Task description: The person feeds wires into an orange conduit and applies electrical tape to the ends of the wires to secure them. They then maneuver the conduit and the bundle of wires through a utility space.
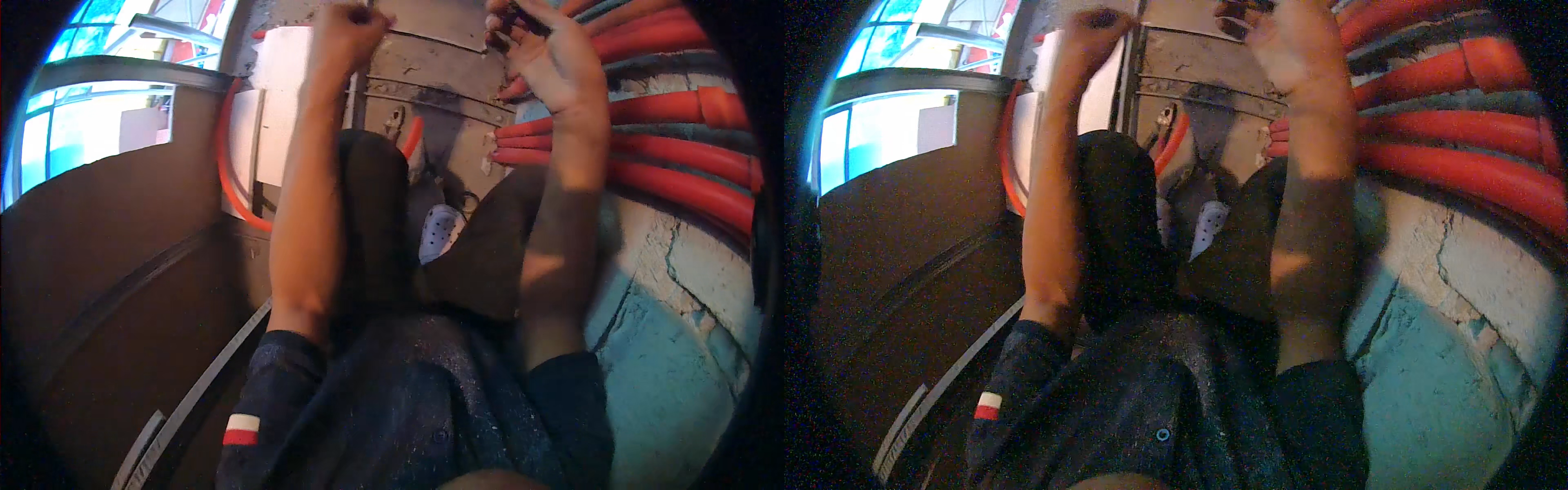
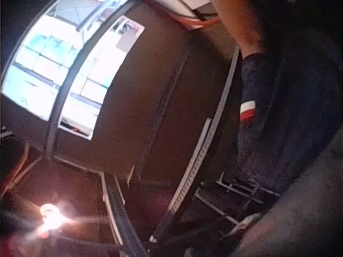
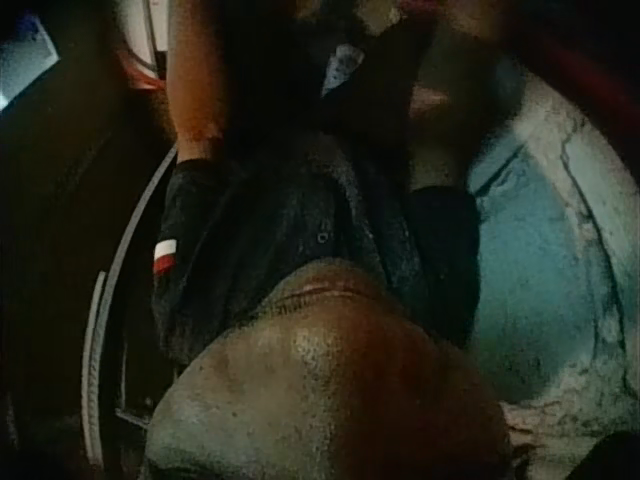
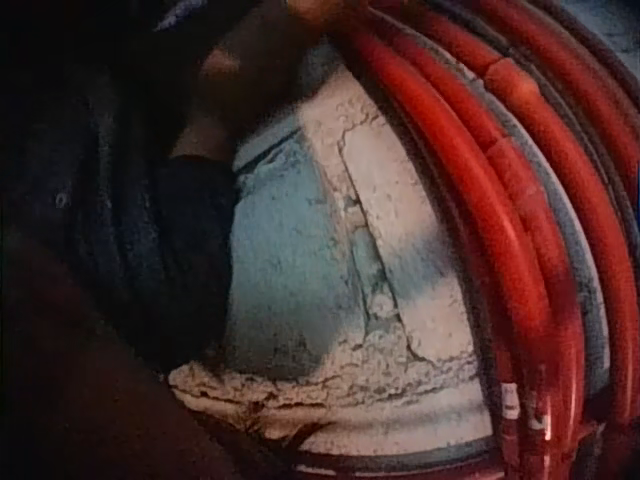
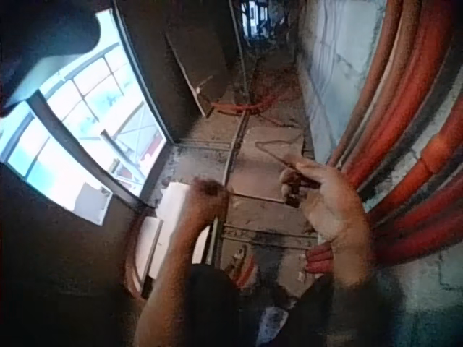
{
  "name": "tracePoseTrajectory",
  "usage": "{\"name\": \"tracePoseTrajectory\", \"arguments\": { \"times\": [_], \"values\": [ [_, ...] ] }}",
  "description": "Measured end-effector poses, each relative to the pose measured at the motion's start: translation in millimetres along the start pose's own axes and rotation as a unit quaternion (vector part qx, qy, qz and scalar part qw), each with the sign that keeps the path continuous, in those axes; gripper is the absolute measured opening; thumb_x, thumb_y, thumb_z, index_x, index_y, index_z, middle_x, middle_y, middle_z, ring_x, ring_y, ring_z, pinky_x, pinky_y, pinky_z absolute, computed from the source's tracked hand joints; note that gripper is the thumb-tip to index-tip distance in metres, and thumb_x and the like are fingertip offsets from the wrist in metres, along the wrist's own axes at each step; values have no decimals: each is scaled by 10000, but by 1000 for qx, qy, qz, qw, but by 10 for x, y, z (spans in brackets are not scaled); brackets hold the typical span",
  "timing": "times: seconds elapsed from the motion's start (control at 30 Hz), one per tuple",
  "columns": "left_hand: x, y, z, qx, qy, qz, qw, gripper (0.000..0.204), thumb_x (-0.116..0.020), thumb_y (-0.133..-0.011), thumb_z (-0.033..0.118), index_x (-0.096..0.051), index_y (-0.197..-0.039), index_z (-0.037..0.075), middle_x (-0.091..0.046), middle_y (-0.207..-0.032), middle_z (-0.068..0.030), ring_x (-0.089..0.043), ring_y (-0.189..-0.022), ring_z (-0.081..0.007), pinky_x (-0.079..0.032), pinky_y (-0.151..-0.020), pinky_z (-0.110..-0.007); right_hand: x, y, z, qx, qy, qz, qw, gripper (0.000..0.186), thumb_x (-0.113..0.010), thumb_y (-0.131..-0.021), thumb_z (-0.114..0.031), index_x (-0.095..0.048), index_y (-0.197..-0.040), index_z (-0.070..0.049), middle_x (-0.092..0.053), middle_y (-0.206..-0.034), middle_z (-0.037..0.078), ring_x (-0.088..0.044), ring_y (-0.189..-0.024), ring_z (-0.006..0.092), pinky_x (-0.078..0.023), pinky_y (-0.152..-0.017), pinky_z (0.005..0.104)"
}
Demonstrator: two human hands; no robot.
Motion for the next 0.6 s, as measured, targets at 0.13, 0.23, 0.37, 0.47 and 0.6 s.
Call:
{"name": "tracePoseTrajectory", "arguments": {
  "times": [0.13,0.23,0.37,0.47,0.6],
  "values": [
    [-699,-260,-839,82,-231,-182,952,241,-636,-802,296,-702,-882,78,-652,-710,-97,-625,-666,-201,-485,-645,-358,4,-72,223,-136,-187,-139,963,325,-496,-925,-138,-519,-1215,7,-595,-1157,121,-559,-1033,271,-439,-905,430],
    [-1034,-253,-921,103,-263,-319,905,300,-621,-801,346,-688,-919,78,-651,-756,-106,-623,-706,-213,-485,-667,-376,-502,56,301,-195,-239,-238,921,367,-521,-915,-160,-493,-1232,24,-580,-1196,119,-557,-1036,259,-450,-887,409],
    [-1104,-114,-997,125,-214,-447,860,382,-602,-799,413,-668,-969,78,-650,-818,-118,-620,-759,-230,-484,-695,-399,-929,329,325,-100,-130,-332,929,476,-528,-916,-198,-391,-1308,35,-593,-1069,95,-554,-960,239,-433,-885,382],
    [-1121,-8,-888,140,-173,-519,825,444,-587,-798,464,-654,-1006,78,-649,-865,-127,-618,-799,-243,-483,-717,-416,-909,401,269,-43,-81,-369,925,490,-607,-865,-196,-411,-1254,27,-571,-1038,107,-538,-956,256,-420,-878,392],
    [-1174,-19,-652,150,-129,-608,769,527,-568,-797,531,-635,-1056,78,-647,-926,-139,-615,-853,-260,-482,-745,-439,-814,355,141,6,-69,-352,933,435,-658,-831,-158,-452,-1183,-3,-532,-1045,91,-513,-995,248,-411,-878,389]
  ]
}}
Point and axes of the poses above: each hand's wrist, its own y-axis away from the middle knuckle, its own x-axis out of the back of the hand, z = x × y, the point moved 2 cm from there along -y, towards the middle knuckle
